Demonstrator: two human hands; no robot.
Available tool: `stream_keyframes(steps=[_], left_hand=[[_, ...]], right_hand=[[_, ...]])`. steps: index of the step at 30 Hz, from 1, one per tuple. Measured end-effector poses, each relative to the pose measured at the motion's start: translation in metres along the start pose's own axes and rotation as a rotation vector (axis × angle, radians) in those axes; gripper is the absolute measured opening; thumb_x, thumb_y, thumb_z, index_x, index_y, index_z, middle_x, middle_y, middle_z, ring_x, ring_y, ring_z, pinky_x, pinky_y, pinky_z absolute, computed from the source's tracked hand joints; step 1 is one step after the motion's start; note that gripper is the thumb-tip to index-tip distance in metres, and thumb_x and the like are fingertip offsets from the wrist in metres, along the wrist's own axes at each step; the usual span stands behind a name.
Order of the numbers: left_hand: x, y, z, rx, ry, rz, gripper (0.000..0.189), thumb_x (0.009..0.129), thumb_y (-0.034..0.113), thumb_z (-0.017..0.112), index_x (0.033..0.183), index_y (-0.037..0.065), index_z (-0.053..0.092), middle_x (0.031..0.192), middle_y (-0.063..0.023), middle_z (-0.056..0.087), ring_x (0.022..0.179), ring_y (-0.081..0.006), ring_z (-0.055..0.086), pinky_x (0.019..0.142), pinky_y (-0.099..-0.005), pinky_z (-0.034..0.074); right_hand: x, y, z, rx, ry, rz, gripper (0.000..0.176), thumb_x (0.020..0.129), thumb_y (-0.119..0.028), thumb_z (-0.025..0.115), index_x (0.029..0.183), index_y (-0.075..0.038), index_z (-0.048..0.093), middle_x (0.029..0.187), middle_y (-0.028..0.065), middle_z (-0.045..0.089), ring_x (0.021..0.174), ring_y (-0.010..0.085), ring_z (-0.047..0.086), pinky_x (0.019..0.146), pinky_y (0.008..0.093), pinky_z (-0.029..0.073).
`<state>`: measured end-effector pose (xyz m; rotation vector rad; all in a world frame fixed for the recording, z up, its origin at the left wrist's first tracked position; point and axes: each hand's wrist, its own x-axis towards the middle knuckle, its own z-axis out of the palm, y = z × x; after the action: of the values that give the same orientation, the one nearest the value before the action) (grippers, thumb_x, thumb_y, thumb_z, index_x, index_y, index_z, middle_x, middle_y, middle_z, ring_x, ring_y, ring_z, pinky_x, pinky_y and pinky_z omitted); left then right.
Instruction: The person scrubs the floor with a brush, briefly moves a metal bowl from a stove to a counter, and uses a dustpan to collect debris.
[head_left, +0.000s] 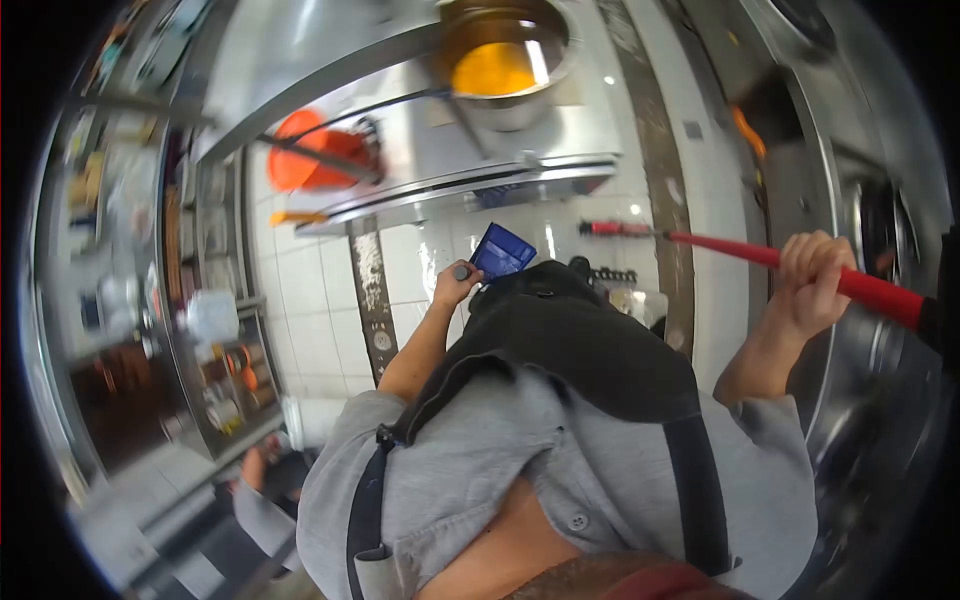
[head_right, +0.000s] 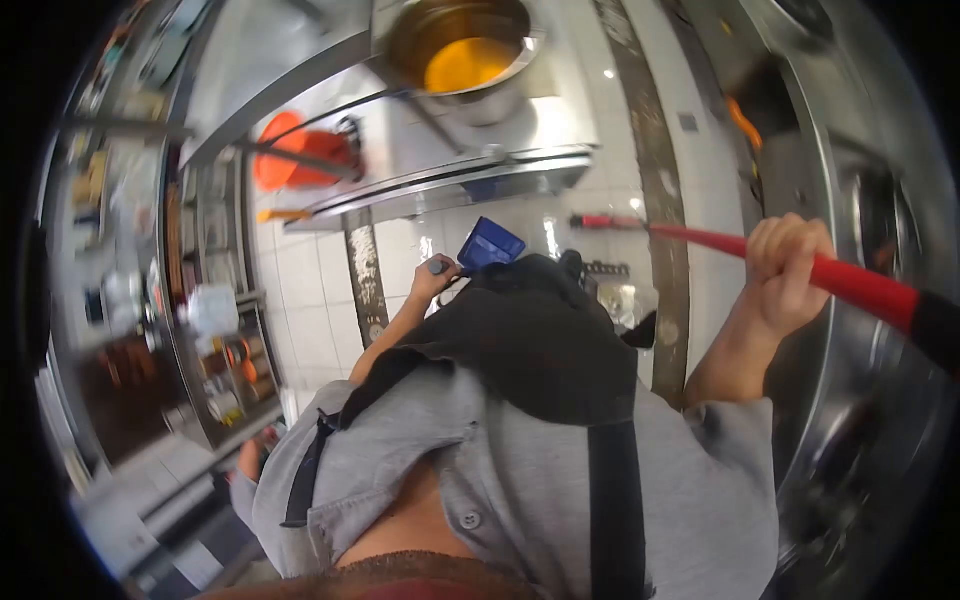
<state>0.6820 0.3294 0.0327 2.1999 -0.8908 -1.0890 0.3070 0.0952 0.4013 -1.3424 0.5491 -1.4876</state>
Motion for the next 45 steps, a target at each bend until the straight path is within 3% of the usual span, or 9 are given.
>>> stream_keyframes(steps=[5, 10, 16, 18, 22, 26, 28, 34, 45], left_hand=[[0.039, 0.087, 0.07, -0.121, -0.326, 0.426, 0.019, 0.076, 0.02, 0.074, 0.084, 0.006, 0.064, 0.078, -0.0084, 0.067, 0.074, -0.0171, 0.064, 0.07, -0.0291, 0.049], [0.067, 0.179, 0.148, -0.182, -0.576, 0.457, 0.021, 0.076, 0.022, 0.075, 0.082, 0.006, 0.062, 0.075, -0.0057, 0.066, 0.072, -0.0115, 0.06, 0.066, -0.0274, 0.048], [0.109, 0.263, 0.235, 0.063, -0.66, 0.217, 0.023, 0.075, 0.025, 0.077, 0.08, 0.007, 0.064, 0.069, -0.0021, 0.064, 0.069, -0.0088, 0.057, 0.063, -0.0257, 0.046], [0.133, 0.276, 0.262, 0.042, -0.589, 0.505, 0.02, 0.075, 0.023, 0.076, 0.079, 0.007, 0.065, 0.069, -0.0007, 0.062, 0.067, -0.009, 0.056, 0.062, -0.0258, 0.046], [0.177, 0.321, 0.29, -0.084, -0.55, 0.277, 0.02, 0.078, 0.02, 0.072, 0.08, 0.002, 0.063, 0.069, -0.0018, 0.061, 0.065, -0.0101, 0.057, 0.055, -0.0239, 0.045], [0.231, 0.369, 0.307, -0.078, -0.501, 0.209, 0.016, 0.075, 0.013, 0.07, 0.085, 0.003, 0.062, 0.068, -0.0037, 0.06, 0.064, -0.0124, 0.059, 0.057, -0.0235, 0.049], [0.267, 0.39, 0.321, 0.12, -0.378, 0.251, 0.025, 0.068, 0.023, 0.071, 0.085, 0.005, 0.067, 0.074, -0.0066, 0.066, 0.067, -0.015, 0.063, 0.065, -0.0294, 0.05], [0.374, 0.434, 0.396, 0.484, -0.307, 0.56, 0.031, 0.065, 0.026, 0.069, 0.093, 0.014, 0.068, 0.085, -0.0122, 0.068, 0.085, -0.0303, 0.065, 0.078, -0.0371, 0.05], [0.493, 0.447, 0.535, 0.624, -0.612, 0.826, 0.029, 0.068, 0.011, 0.065, 0.097, 0.016, 0.065, 0.09, -0.015, 0.066, 0.087, -0.0343, 0.062, 0.08, -0.0421, 0.05]], right_hand=[[0.004, -0.016, -0.103, -0.182, 0.133, -0.168, 0.04, 0.096, -0.028, 0.045, 0.064, -0.007, 0.036, 0.051, 0.0027, 0.032, 0.041, 0.011, 0.028, 0.042, 0.0264, 0.026], [-0.013, -0.047, -0.171, -0.251, 0.312, -0.258, 0.041, 0.096, -0.032, 0.044, 0.064, -0.007, 0.038, 0.05, 0.0023, 0.031, 0.04, 0.0112, 0.028, 0.041, 0.026, 0.027], [-0.05, -0.107, -0.236, -0.453, 0.47, -0.386, 0.04, 0.096, -0.041, 0.041, 0.076, -0.007, 0.049, 0.051, 0.0032, 0.035, 0.039, 0.0123, 0.033, 0.041, 0.0271, 0.032], [-0.062, -0.125, -0.247, -0.479, 0.447, -0.388, 0.04, 0.096, -0.042, 0.039, 0.086, -0.007, 0.054, 0.053, 0.0045, 0.038, 0.042, 0.0144, 0.038, 0.044, 0.0301, 0.036], [-0.077, -0.142, -0.261, -0.553, 0.513, -0.407, 0.039, 0.096, -0.041, 0.04, 0.088, -0.007, 0.056, 0.057, 0.0058, 0.042, 0.045, 0.0158, 0.038, 0.046, 0.0314, 0.034], [-0.052, -0.106, -0.267, -0.648, 0.714, -0.276, 0.036, 0.095, -0.025, 0.048, 0.066, -0.005, 0.044, 0.048, 0.004, 0.036, 0.039, 0.0136, 0.032, 0.04, 0.0264, 0.026], [-0.029, -0.075, -0.267, -0.683, 0.836, -0.247, 0.04, 0.094, -0.024, 0.05, 0.06, -0.007, 0.038, 0.047, 0.0027, 0.033, 0.04, 0.0121, 0.032, 0.042, 0.0262, 0.027], [0.076, 0.009, -0.305, -0.873, 1.17, -0.108, 0.042, 0.096, -0.021, 0.049, 0.058, -0.008, 0.035, 0.049, 0.0009, 0.031, 0.04, 0.0101, 0.03, 0.04, 0.0248, 0.025], [0.258, 0.115, -0.379, -0.866, 1.088, 0.026, 0.039, 0.091, -0.016, 0.047, 0.056, -0.012, 0.029, 0.054, -0.0003, 0.024, 0.047, 0.0104, 0.026, 0.048, 0.0259, 0.024]])
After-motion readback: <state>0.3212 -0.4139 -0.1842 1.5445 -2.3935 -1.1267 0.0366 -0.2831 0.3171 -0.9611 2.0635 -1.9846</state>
